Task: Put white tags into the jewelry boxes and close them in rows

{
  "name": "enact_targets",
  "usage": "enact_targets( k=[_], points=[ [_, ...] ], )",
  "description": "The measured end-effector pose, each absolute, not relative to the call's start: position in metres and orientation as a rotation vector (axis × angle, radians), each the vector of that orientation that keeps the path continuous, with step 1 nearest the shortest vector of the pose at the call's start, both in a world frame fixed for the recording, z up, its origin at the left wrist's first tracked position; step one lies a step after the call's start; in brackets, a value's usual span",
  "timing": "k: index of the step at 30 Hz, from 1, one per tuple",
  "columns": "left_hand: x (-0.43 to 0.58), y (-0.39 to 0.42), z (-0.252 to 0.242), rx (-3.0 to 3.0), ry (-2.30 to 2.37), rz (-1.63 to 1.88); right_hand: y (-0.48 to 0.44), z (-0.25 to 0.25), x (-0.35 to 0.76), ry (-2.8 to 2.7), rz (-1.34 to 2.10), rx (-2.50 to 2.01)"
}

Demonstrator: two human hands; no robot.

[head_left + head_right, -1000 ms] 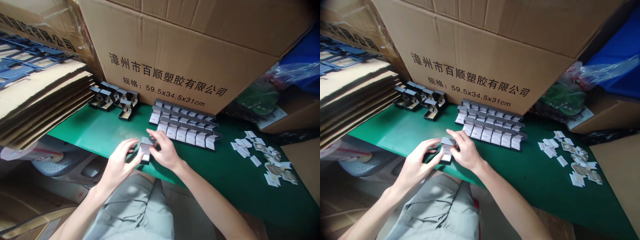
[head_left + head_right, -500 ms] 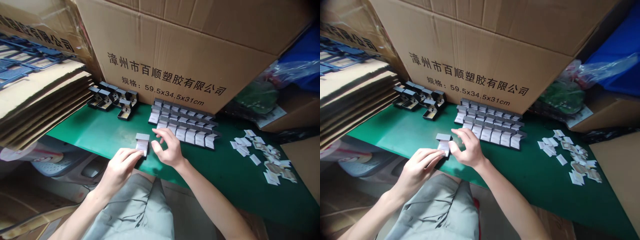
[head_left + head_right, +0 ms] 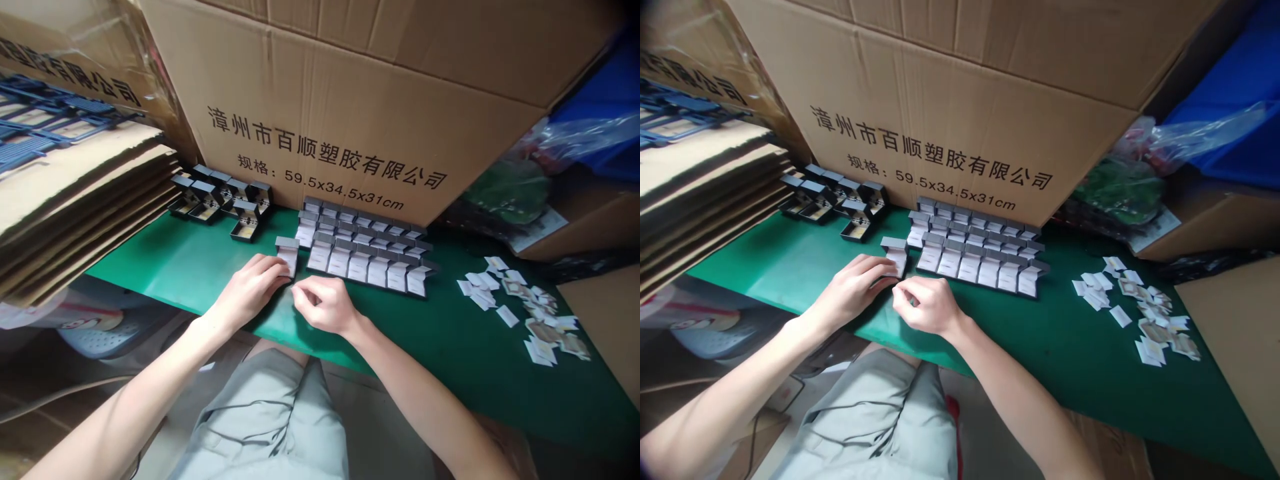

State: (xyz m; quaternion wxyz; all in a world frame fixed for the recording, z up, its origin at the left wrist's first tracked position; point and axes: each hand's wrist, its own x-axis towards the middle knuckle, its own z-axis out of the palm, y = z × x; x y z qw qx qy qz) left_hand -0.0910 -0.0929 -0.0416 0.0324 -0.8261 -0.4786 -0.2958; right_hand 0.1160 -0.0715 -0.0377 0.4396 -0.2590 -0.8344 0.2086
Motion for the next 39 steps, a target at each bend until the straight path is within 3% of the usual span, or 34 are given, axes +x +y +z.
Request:
enact_targets(
  k=[31,39],
  points=[
    [-0.07,-0.066,-0.037,-2.601,-1.504,-0.821,-0.07,-0.043,0.116,-2.332,0.597,-0.717],
    [-0.114,-0.073,-0.038,-2.387,-1.579,-0.973,-0.069,-0.044,0.115,-2.307,0.626,-0.683]
  ],
)
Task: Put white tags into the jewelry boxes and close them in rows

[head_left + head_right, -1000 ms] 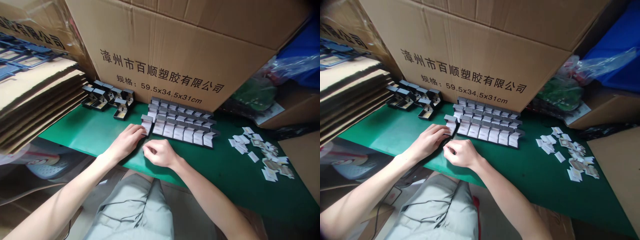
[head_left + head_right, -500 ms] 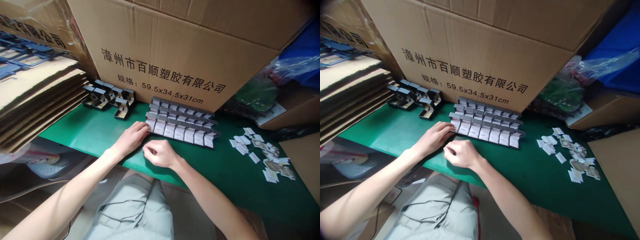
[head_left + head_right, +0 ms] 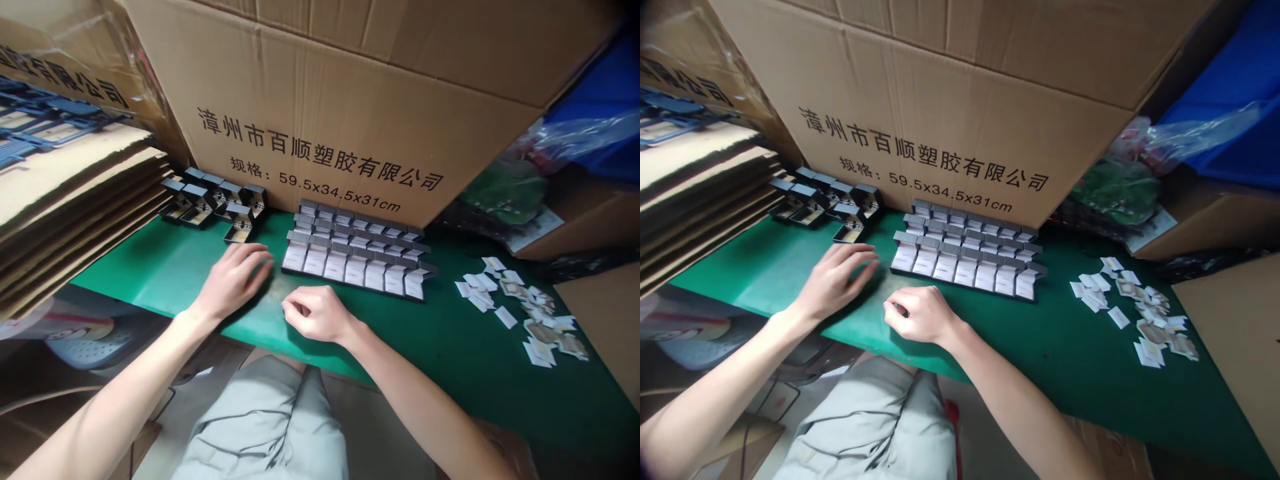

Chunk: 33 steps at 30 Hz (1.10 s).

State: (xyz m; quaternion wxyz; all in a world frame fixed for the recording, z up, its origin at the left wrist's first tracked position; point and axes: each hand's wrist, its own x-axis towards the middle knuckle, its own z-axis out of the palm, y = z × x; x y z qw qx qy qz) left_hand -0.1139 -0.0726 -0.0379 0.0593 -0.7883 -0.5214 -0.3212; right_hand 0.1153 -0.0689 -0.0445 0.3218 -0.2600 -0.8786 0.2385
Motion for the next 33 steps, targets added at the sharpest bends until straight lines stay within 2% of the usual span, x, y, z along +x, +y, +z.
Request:
enact_targets(
  k=[5,11,27,30,33],
  points=[
    [-0.165,-0.068,-0.042,-2.173,-1.8,-0.876,-0.069,-0.047,0.115,-2.257,0.649,-0.647],
    [-0.155,-0.082,-0.04,-2.336,-1.787,-0.81,-0.069,-0.046,0.114,-2.26,0.66,-0.673],
    [-0.109,-0.158,-0.046,-2.479,-1.648,-1.07,-0.069,-0.047,0.116,-2.263,0.721,-0.765],
    [-0.096,-0.158,-0.041,-2.571,-1.603,-1.187,-0.068,-0.047,0.116,-2.301,0.733,-0.736],
    [-0.089,-0.15,-0.034,-2.382,-1.84,-1.532,-0.068,-0.047,0.116,-2.341,0.703,-0.704]
  ],
)
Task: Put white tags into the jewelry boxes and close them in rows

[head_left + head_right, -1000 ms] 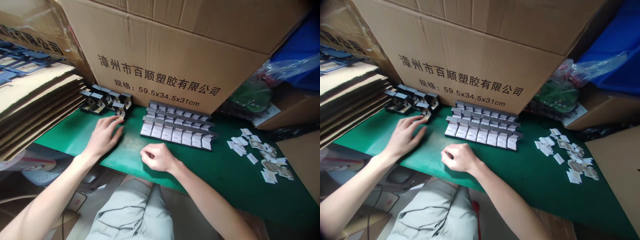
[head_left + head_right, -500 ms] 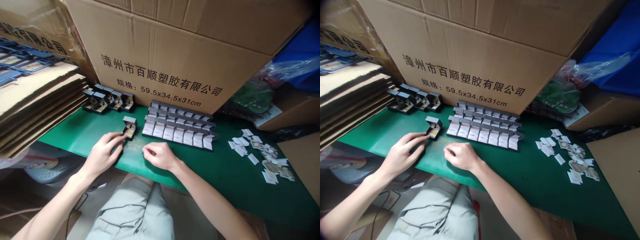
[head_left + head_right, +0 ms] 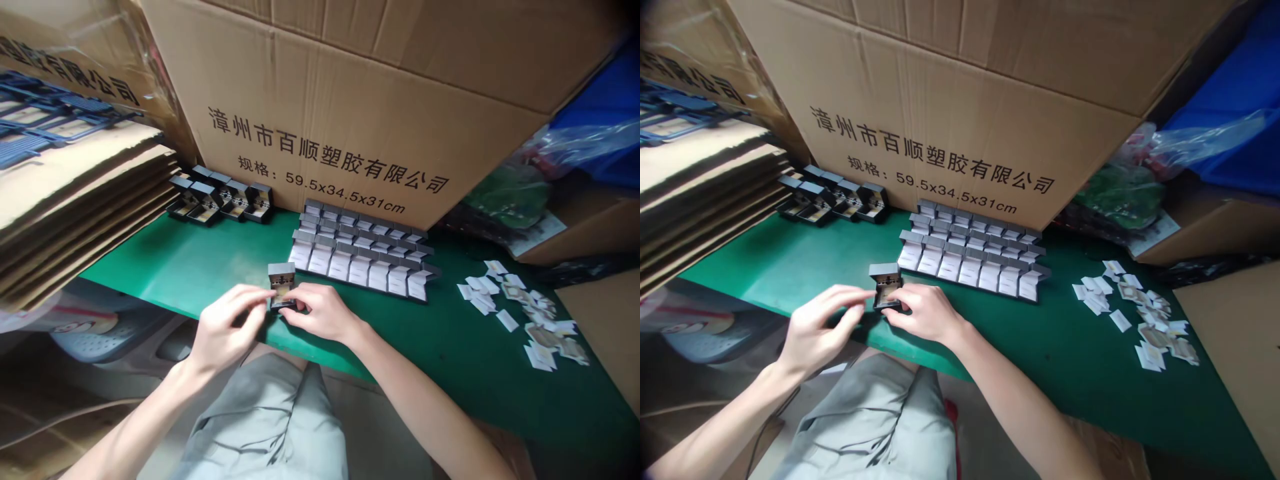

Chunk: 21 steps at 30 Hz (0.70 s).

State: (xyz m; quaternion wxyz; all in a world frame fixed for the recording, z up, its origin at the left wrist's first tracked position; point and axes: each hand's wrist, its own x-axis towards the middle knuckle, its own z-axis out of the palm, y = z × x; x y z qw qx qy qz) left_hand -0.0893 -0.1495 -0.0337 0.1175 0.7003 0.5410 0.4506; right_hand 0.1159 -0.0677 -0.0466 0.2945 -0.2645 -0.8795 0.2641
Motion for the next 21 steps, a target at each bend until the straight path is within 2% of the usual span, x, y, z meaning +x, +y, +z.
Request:
enact_targets(
  k=[3,7,13,21],
  points=[
    [-0.09,-0.132,-0.025,1.557,1.667,1.44,-0.068,-0.047,0.116,-2.352,0.703,-0.728],
    [-0.093,-0.11,-0.02,1.276,1.546,1.315,-0.069,-0.048,0.115,-2.346,0.706,-0.765],
    [-0.093,-0.104,-0.027,1.149,1.407,1.321,-0.069,-0.048,0.116,-2.384,0.647,-0.761],
    [-0.092,-0.111,-0.021,1.344,1.536,1.139,-0.069,-0.045,0.115,-2.435,0.622,-0.766]
  ],
)
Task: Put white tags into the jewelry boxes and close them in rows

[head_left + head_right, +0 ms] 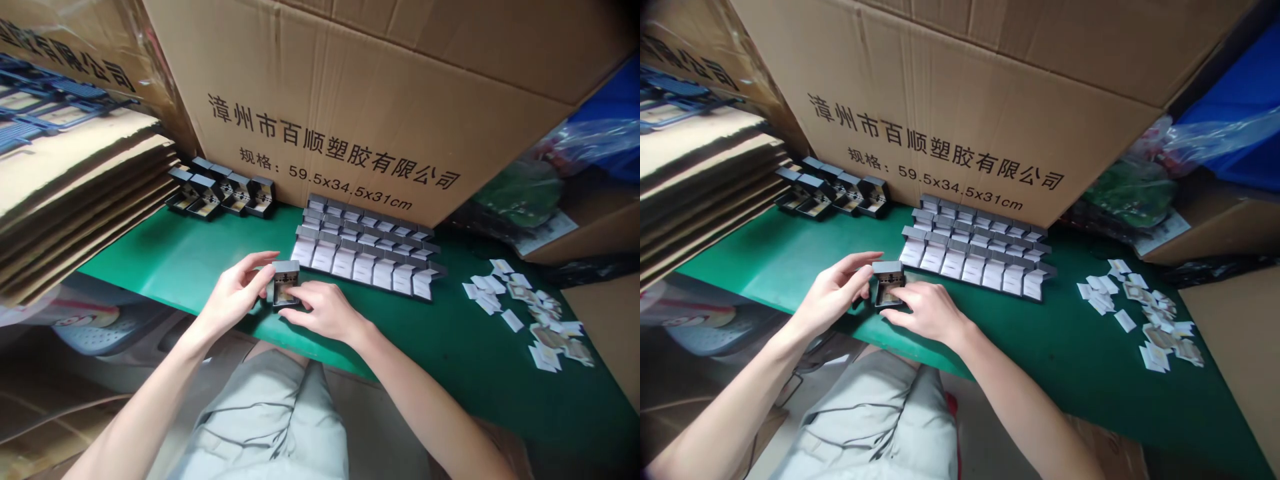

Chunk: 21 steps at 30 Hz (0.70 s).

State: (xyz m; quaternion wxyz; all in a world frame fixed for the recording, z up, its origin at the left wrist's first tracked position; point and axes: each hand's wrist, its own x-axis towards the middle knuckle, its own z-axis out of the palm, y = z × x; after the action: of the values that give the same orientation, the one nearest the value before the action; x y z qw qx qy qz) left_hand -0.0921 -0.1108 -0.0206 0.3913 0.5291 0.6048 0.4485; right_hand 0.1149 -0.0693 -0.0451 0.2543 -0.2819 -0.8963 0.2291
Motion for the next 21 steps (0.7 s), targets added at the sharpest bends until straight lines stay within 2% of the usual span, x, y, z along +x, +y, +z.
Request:
enact_targets(
  k=[21],
  points=[
    [-0.0892,-0.1128,-0.0185,1.375,1.554,1.111,-0.0708,-0.0405,0.1159,-2.592,0.58,-0.772]
  ],
)
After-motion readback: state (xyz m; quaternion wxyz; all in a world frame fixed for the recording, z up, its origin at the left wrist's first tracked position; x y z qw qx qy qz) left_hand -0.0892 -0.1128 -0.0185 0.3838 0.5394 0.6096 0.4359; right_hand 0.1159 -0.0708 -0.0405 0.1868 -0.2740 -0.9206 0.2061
